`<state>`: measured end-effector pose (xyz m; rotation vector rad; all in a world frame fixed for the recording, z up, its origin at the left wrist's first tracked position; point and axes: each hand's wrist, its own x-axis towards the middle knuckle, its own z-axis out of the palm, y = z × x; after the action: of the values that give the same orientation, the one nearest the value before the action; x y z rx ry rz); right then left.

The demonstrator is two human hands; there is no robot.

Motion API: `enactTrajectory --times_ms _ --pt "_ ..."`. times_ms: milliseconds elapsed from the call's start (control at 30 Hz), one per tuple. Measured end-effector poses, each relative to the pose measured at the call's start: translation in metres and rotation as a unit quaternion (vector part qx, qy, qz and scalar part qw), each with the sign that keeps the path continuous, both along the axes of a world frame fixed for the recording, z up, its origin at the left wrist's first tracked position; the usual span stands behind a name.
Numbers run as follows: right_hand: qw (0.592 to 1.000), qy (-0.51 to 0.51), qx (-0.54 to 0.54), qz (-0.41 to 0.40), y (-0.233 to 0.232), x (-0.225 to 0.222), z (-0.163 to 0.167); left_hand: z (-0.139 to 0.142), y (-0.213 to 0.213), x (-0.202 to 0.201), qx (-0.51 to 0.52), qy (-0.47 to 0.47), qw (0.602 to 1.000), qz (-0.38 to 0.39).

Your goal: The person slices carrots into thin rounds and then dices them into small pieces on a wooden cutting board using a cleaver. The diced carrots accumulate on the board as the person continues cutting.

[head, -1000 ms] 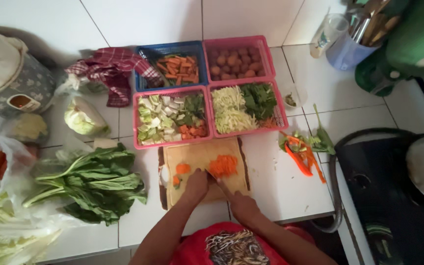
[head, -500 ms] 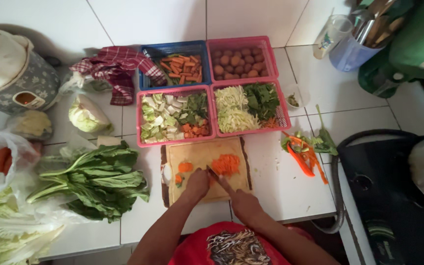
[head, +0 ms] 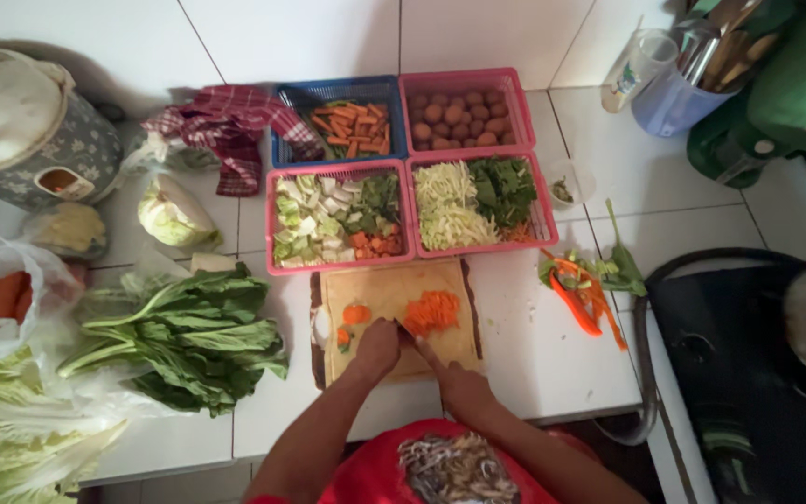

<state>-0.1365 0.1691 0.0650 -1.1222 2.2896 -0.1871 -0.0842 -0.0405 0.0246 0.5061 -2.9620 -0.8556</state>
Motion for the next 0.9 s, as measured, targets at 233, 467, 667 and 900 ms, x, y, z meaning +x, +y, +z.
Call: enactTrajectory --times_ms 233,467,667,900 --pt "1.000 -0.007 0.010 -0.006 -0.005 -0.002 0.008 0.009 -0.001 0.005 0.051 0.013 0.999 0.006" --pt "1.000 -0.001 0.010 -0.004 -0.008 0.000 0.010 -0.005 -0.003 0.000 0.009 -0.009 1.000 0.016" --pt "1.000 -0.006 0.011 -0.010 -0.006 0.003 -0.002 -0.011 -0.001 0.004 0.017 0.036 0.999 0.020" --pt "0.999 -0.011 0.052 -0.008 -0.008 -0.003 0.005 -0.016 -0.002 0.006 0.009 -0.005 1.000 0.005"
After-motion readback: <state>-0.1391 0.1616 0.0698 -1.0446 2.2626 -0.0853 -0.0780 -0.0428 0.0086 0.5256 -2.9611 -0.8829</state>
